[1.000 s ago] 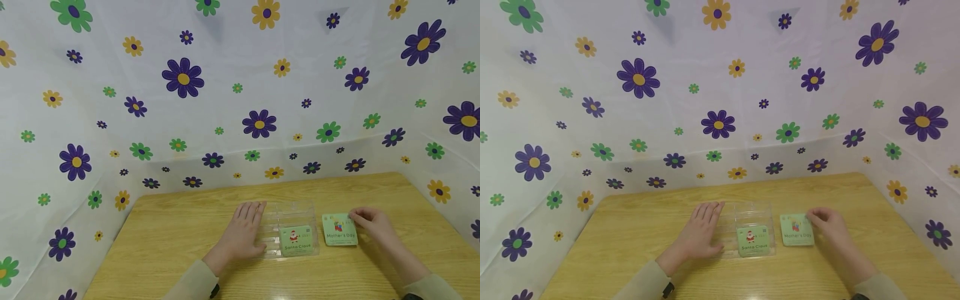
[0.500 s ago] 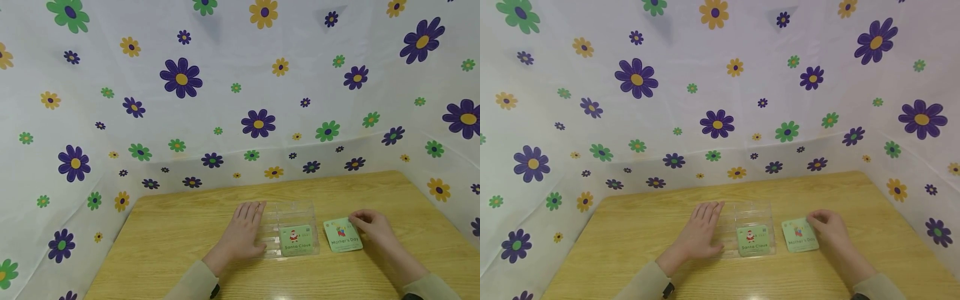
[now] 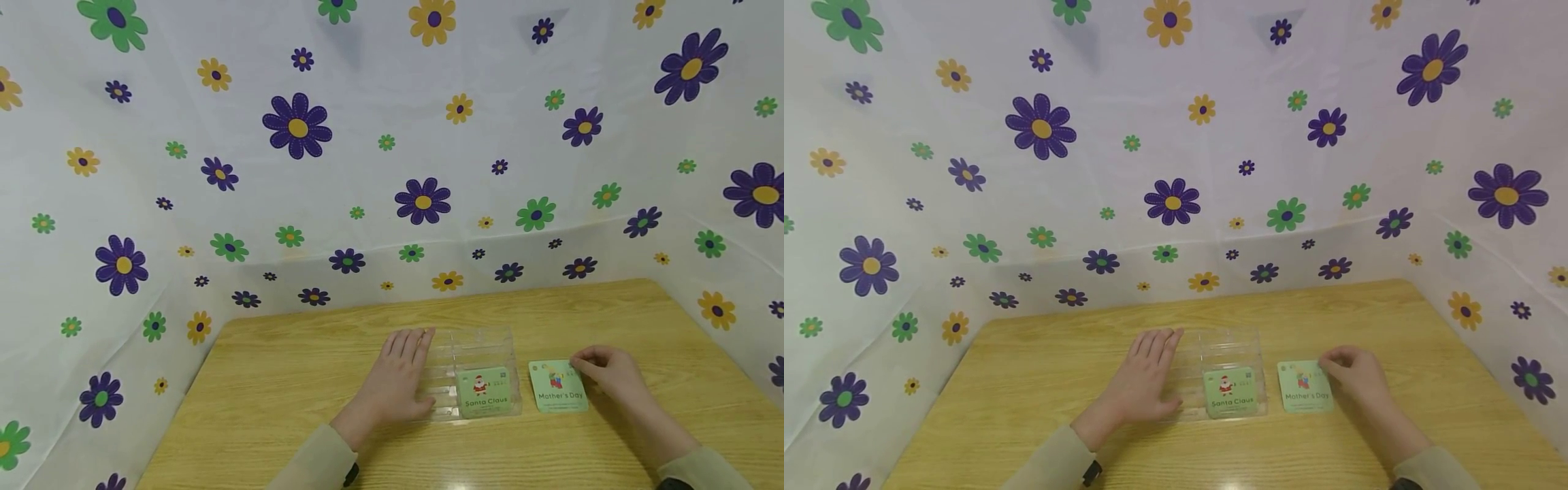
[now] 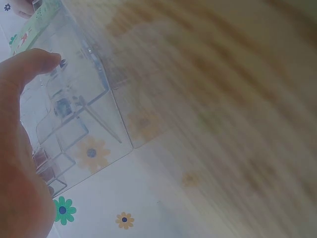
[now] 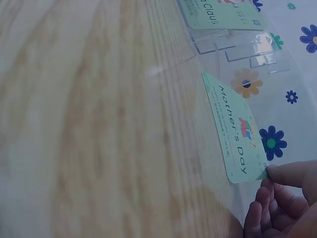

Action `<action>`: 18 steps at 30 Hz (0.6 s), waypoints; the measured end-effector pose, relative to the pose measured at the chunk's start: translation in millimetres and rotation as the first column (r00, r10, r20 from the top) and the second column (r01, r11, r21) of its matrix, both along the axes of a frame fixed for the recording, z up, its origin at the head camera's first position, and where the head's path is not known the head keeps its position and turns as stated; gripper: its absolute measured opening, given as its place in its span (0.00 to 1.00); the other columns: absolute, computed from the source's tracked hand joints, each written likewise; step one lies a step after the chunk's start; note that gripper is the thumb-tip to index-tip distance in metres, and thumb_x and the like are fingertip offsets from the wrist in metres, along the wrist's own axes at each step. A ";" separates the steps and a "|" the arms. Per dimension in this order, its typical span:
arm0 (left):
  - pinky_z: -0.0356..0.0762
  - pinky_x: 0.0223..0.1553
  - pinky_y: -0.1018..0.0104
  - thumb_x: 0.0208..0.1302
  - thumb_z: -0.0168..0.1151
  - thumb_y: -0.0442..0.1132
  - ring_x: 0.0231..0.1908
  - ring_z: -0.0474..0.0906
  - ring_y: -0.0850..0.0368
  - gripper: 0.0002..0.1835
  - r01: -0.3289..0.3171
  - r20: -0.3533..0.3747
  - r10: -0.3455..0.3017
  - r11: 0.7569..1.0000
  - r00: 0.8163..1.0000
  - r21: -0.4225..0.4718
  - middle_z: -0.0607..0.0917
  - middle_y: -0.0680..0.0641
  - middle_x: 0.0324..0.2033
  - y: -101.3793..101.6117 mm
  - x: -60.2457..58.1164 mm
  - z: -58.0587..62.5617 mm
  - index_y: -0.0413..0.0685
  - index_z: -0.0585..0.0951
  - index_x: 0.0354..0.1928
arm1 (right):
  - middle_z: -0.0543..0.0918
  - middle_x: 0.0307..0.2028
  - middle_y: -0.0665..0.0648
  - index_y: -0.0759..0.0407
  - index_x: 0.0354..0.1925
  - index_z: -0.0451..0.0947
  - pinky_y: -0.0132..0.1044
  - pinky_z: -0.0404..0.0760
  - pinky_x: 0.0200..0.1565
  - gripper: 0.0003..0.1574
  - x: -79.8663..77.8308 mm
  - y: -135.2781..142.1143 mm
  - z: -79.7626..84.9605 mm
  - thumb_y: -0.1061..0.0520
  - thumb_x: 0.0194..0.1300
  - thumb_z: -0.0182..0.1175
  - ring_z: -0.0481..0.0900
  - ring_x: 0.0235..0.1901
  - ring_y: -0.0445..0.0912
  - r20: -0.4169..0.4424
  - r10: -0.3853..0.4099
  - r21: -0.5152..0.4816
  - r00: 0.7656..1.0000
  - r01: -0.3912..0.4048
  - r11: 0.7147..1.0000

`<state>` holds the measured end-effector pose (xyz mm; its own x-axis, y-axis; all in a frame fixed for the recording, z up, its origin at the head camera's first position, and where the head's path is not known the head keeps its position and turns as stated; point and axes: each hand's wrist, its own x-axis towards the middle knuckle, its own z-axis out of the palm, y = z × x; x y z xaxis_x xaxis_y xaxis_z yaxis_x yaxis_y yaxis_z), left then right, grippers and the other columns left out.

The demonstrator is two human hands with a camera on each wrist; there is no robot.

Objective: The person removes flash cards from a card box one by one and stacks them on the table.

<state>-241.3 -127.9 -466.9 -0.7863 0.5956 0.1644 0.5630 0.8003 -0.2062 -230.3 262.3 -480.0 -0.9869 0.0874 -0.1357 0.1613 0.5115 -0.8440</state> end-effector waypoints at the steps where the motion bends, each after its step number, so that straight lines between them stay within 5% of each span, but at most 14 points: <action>1: 0.60 0.80 0.49 0.57 0.68 0.70 0.74 0.65 0.46 0.64 0.002 -0.005 -0.002 1.000 1.000 0.001 0.68 0.42 0.76 -0.1 0.1 0.1 0.42 0.51 0.84 | 0.84 0.33 0.49 0.75 0.50 0.82 0.32 0.77 0.27 0.18 -0.4 0.0 -0.2 0.57 0.76 0.62 0.74 0.30 0.39 0.001 -0.002 0.007 1.000 0.002 1.000; 18: 0.61 0.80 0.49 0.57 0.68 0.70 0.74 0.65 0.46 0.63 0.010 -0.002 -0.010 1.000 1.000 0.011 0.67 0.42 0.76 -0.9 0.7 1.6 0.42 0.52 0.84 | 0.88 0.37 0.60 0.74 0.49 0.84 0.31 0.77 0.27 0.18 -2.9 0.3 -5.6 0.58 0.73 0.64 0.76 0.31 0.41 -0.059 0.017 0.111 0.998 -0.010 0.994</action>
